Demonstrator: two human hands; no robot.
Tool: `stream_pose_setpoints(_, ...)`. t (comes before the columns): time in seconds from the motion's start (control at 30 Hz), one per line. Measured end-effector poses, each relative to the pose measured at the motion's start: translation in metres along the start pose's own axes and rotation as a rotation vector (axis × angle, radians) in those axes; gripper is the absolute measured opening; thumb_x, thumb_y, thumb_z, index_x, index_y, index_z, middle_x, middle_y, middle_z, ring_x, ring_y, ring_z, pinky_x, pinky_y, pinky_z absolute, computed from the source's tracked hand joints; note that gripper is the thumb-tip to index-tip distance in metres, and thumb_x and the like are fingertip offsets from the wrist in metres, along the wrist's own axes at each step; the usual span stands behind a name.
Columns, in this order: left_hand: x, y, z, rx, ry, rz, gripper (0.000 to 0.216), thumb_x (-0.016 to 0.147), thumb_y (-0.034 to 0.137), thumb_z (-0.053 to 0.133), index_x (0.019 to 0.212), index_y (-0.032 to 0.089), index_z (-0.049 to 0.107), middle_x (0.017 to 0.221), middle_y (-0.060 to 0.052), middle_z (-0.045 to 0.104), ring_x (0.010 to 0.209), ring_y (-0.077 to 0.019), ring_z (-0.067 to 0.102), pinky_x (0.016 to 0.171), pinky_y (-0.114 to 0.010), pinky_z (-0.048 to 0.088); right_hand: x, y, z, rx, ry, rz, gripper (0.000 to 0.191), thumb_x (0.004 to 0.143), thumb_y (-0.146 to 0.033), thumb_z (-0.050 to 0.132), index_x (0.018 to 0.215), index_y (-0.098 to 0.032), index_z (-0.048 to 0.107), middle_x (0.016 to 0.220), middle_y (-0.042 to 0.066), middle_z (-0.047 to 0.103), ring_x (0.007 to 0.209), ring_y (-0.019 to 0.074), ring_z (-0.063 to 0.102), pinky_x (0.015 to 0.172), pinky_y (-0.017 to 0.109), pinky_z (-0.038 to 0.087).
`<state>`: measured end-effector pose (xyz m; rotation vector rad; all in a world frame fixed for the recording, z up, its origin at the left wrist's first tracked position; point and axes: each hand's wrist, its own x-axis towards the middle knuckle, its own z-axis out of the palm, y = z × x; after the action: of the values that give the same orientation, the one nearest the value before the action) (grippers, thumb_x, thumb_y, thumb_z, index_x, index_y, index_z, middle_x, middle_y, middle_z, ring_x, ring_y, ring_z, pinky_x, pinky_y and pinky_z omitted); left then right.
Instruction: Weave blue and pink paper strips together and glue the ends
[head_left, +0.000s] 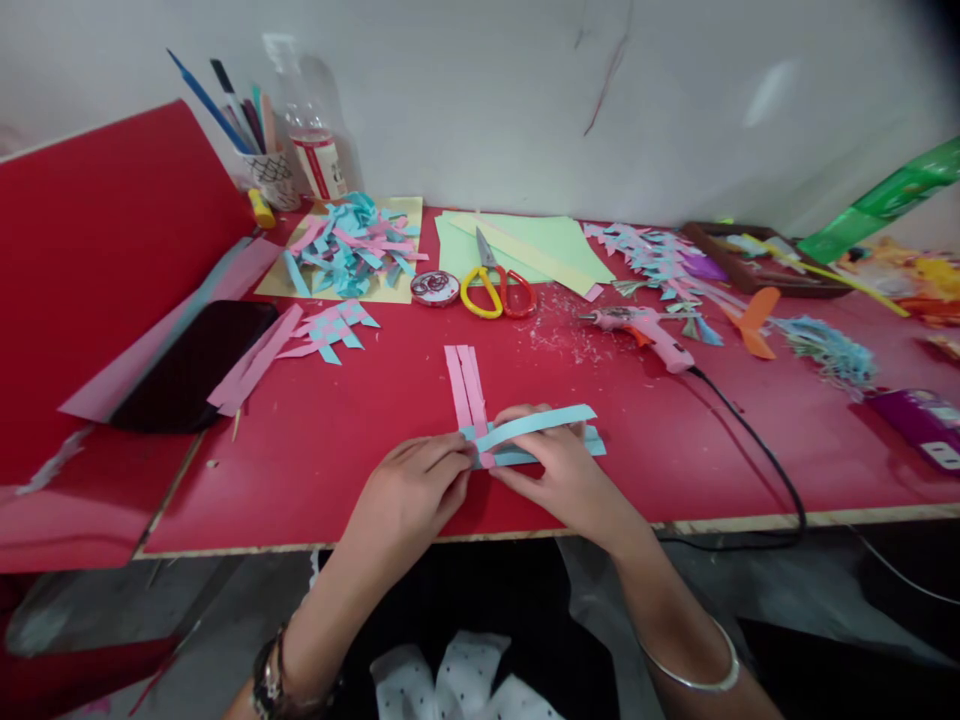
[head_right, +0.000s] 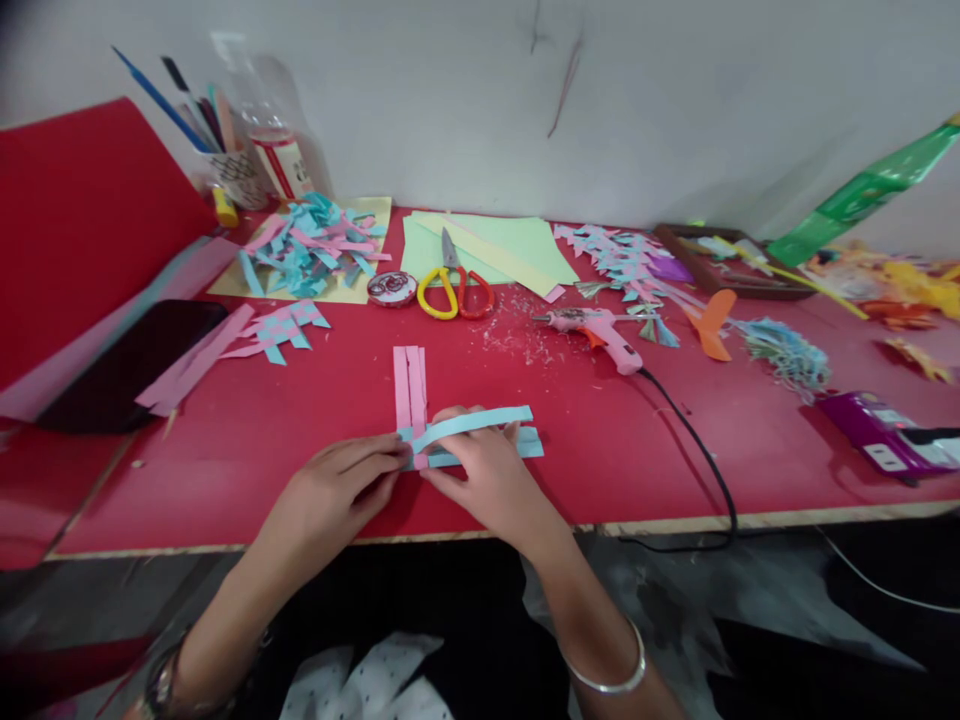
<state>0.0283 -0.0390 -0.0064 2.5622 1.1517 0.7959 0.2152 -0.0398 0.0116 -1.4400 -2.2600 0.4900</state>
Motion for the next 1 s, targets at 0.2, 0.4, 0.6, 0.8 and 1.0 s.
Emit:
stream_pose_setpoints(0.2,0.001,0.0,0.0,0.012,0.019,0.019,0.018,0.079,0.011,0.045,0.086,0.016,0.062,0.096,-0.005,0.066,0.085,-0.0164,0.061,0.079,-0.031,0.049,0.0,0.001,0.001,-0.002,0.008,0.017,0.018,0.08,-0.032,0.053,0.095,-0.024,0.059,0.112,0.004,0.056,0.105,0.0224,0.048,0.089,0.042,0.032)
stream_pose_setpoints(0.4,0.001,0.002,-0.001,0.075,0.041,0.082,0.018,0.08,0.012,0.045,0.088,0.015,0.061,0.094,-0.006,0.066,0.085,-0.0174,0.06,0.076,-0.032,0.048,-0.001,0.001,0.001,-0.037,-0.004,0.034,0.021,0.081,-0.035,0.051,0.098,-0.025,0.059,0.114,0.005,0.055,0.106,0.0234,0.047,0.09,0.044,0.032)
stream_pose_setpoints(0.6,-0.002,0.003,0.001,0.174,0.038,0.17,0.019,0.083,0.016,0.044,0.092,0.016,0.061,0.089,-0.003,0.067,0.079,-0.0157,0.061,0.072,-0.031,0.047,0.0,-0.001,0.004,-0.054,-0.006,0.064,0.022,0.082,-0.038,0.048,0.096,-0.028,0.061,0.113,0.005,0.054,0.104,0.0243,0.05,0.092,0.048,0.03)
stream_pose_setpoints(0.8,-0.002,0.005,-0.001,0.217,0.06,0.196,0.02,0.082,0.018,0.045,0.093,0.018,0.062,0.086,-0.002,0.067,0.075,-0.0143,0.06,0.068,-0.029,0.046,-0.006,0.015,-0.009,0.055,0.016,0.028,0.022,0.081,-0.021,0.047,0.1,-0.024,0.057,0.11,0.006,0.056,0.105,0.0221,0.05,0.093,0.042,0.034)
stream_pose_setpoints(1.0,0.0,0.005,-0.001,0.235,0.01,0.187,0.02,0.081,0.019,0.047,0.095,0.019,0.062,0.085,-0.002,0.065,0.074,-0.0154,0.058,0.065,-0.029,0.045,0.0,0.031,-0.06,0.183,0.438,0.174,0.02,0.08,-0.015,0.043,0.096,-0.021,0.054,0.095,0.004,0.06,0.089,0.0159,0.056,0.081,0.031,0.044)
